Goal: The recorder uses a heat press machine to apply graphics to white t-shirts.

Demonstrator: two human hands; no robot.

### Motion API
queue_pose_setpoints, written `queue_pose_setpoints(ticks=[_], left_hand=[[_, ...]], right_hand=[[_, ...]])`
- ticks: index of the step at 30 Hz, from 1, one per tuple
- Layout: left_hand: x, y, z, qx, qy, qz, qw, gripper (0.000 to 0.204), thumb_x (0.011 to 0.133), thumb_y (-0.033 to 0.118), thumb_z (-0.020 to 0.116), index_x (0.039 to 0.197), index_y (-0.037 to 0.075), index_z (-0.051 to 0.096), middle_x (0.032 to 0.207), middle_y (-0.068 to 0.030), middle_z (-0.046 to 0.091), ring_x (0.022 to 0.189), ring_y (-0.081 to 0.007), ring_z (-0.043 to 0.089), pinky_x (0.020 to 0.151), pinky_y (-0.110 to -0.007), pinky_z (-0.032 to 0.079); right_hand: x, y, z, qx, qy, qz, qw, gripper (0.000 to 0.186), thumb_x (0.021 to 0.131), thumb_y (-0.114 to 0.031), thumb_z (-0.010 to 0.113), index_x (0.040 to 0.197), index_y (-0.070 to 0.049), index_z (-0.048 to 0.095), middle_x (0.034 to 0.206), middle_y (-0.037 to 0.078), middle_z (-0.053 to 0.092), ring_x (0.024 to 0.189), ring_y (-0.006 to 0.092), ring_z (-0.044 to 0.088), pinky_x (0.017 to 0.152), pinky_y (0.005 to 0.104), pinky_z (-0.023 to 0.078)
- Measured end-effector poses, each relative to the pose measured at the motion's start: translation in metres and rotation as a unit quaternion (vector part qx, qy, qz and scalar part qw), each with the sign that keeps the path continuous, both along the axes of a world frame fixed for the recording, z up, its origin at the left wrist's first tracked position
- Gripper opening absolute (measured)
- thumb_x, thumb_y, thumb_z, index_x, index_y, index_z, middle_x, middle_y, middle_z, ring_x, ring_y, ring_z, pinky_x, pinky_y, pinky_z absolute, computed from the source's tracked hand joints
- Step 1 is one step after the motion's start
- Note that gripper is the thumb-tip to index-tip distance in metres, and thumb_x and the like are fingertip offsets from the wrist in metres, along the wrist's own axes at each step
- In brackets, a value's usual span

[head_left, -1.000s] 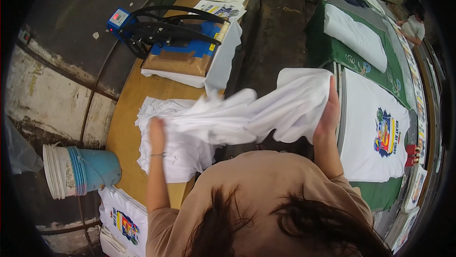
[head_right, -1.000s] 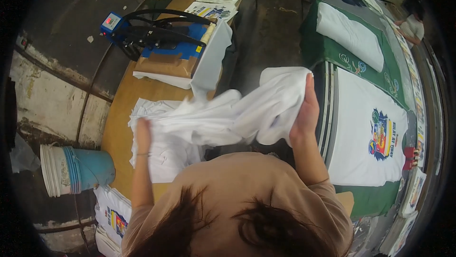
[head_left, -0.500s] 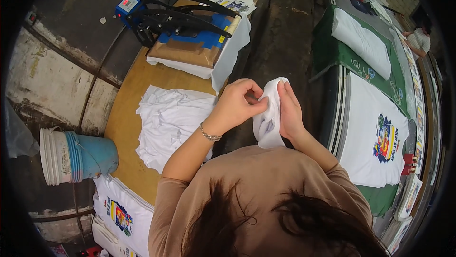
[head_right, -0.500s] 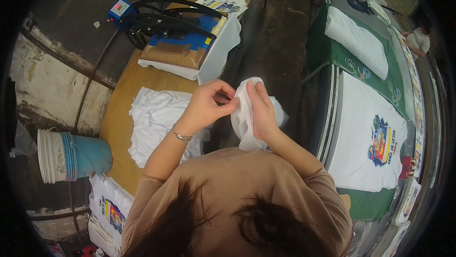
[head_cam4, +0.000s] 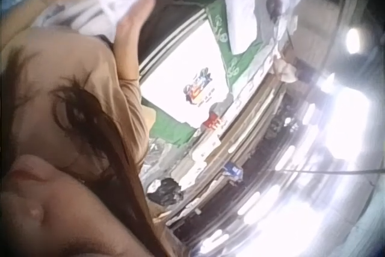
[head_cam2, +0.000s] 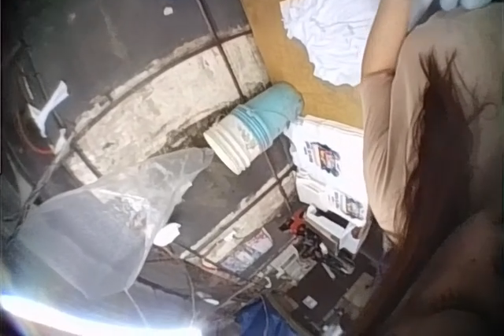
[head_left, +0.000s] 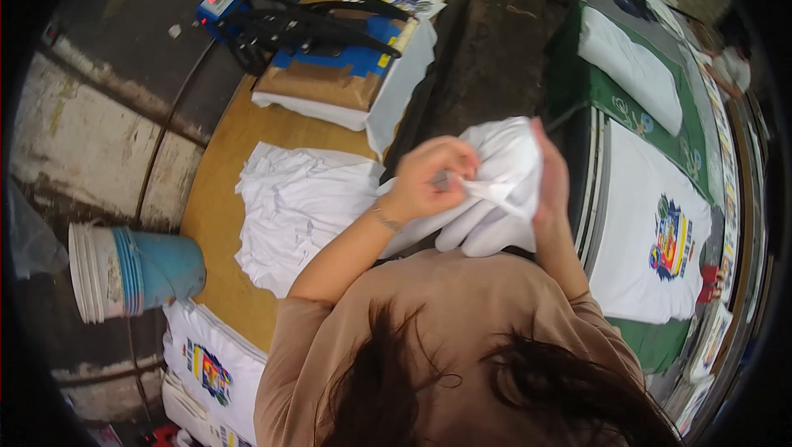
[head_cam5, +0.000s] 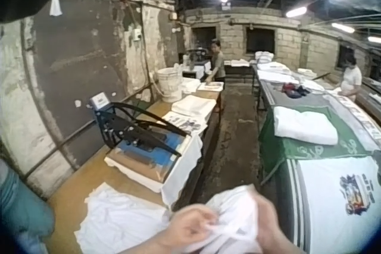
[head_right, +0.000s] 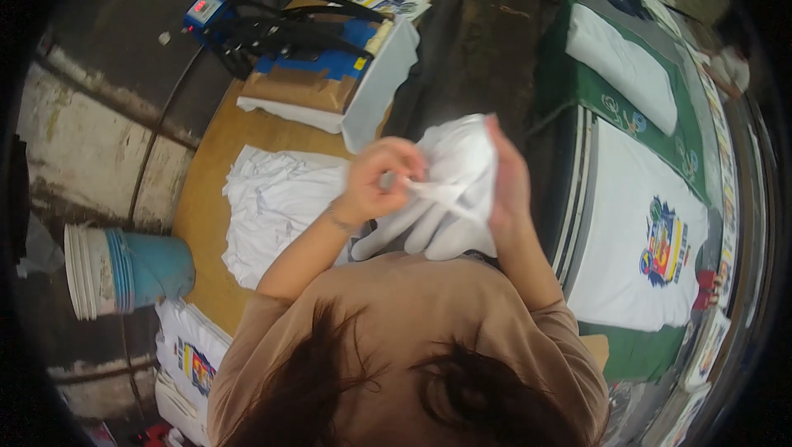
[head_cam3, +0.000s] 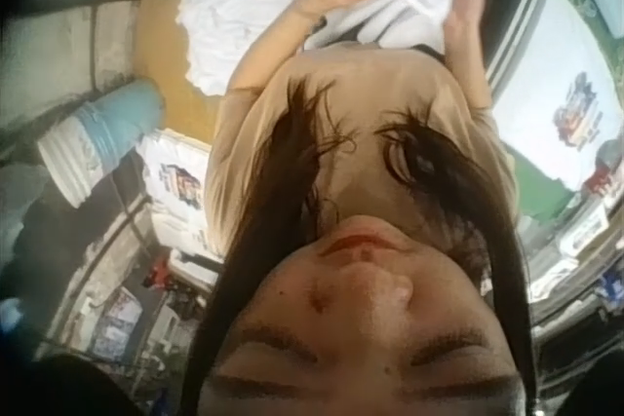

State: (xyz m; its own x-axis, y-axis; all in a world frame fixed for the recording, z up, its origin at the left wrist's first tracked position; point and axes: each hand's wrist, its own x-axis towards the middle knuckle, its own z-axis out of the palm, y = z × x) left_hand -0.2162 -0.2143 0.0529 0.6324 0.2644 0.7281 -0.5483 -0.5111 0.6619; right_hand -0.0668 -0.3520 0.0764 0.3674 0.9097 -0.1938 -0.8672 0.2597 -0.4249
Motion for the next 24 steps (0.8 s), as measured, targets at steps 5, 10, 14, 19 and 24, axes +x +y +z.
queue_pose_setpoints(ticks=[5, 10, 14, 19, 24], left_hand=[[-0.062, 0.011, -0.127, 0.229, 0.44, 0.061, 0.866, 0.035, 0.081, 0.044, 0.064, 0.088, 0.009, 0.061, 0.081, -0.0107, 0.064, 0.069, -0.0307, 0.06, 0.062, -0.038, 0.047], [-0.172, -0.019, -0.199, -0.015, 0.465, 0.037, 0.884, 0.038, 0.087, 0.045, 0.06, 0.099, 0.009, 0.066, 0.092, -0.0143, 0.068, 0.081, -0.0291, 0.065, 0.07, -0.037, 0.049], [-0.15, -0.002, -0.152, -0.29, 0.449, 0.098, 0.839, 0.043, 0.093, 0.042, 0.055, 0.108, 0.003, 0.064, 0.098, -0.0127, 0.067, 0.09, -0.0209, 0.061, 0.083, -0.034, 0.047], [-0.208, 0.127, -0.061, -0.215, 0.534, 0.431, 0.694, 0.079, 0.085, 0.061, 0.053, 0.101, -0.016, 0.057, 0.103, -0.0215, 0.063, 0.095, -0.0259, 0.062, 0.079, -0.037, 0.051], [-0.229, 0.15, -0.022, 0.14, 0.402, 0.653, 0.627, 0.051, 0.084, 0.047, 0.064, 0.101, -0.002, 0.064, 0.099, -0.0199, 0.063, 0.095, -0.0336, 0.059, 0.084, -0.038, 0.046]], right_hand=[[0.101, -0.05, -0.009, 0.175, -0.108, -0.02, 0.978, 0.036, 0.098, -0.03, 0.043, 0.115, -0.001, 0.058, 0.117, 0.013, 0.061, 0.108, 0.0278, 0.058, 0.097, 0.0445, 0.045], [0.207, -0.123, -0.008, -0.089, -0.142, -0.294, 0.941, 0.045, 0.097, -0.036, 0.043, 0.122, 0.0, 0.052, 0.125, 0.017, 0.055, 0.115, 0.0337, 0.053, 0.102, 0.0482, 0.039], [0.209, -0.093, -0.052, -0.093, -0.184, -0.233, 0.95, 0.039, 0.097, -0.034, 0.046, 0.115, -0.001, 0.055, 0.112, 0.013, 0.062, 0.104, 0.0288, 0.059, 0.094, 0.0448, 0.046], [0.117, -0.038, -0.086, -0.156, -0.123, -0.152, 0.968, 0.036, 0.095, -0.035, 0.05, 0.107, -0.003, 0.059, 0.1, 0.011, 0.066, 0.09, 0.0248, 0.064, 0.08, 0.0398, 0.052], [0.03, -0.007, -0.058, -0.138, -0.094, -0.067, 0.984, 0.035, 0.095, -0.04, 0.05, 0.104, -0.007, 0.059, 0.094, 0.006, 0.065, 0.083, 0.0208, 0.063, 0.074, 0.0351, 0.051]])
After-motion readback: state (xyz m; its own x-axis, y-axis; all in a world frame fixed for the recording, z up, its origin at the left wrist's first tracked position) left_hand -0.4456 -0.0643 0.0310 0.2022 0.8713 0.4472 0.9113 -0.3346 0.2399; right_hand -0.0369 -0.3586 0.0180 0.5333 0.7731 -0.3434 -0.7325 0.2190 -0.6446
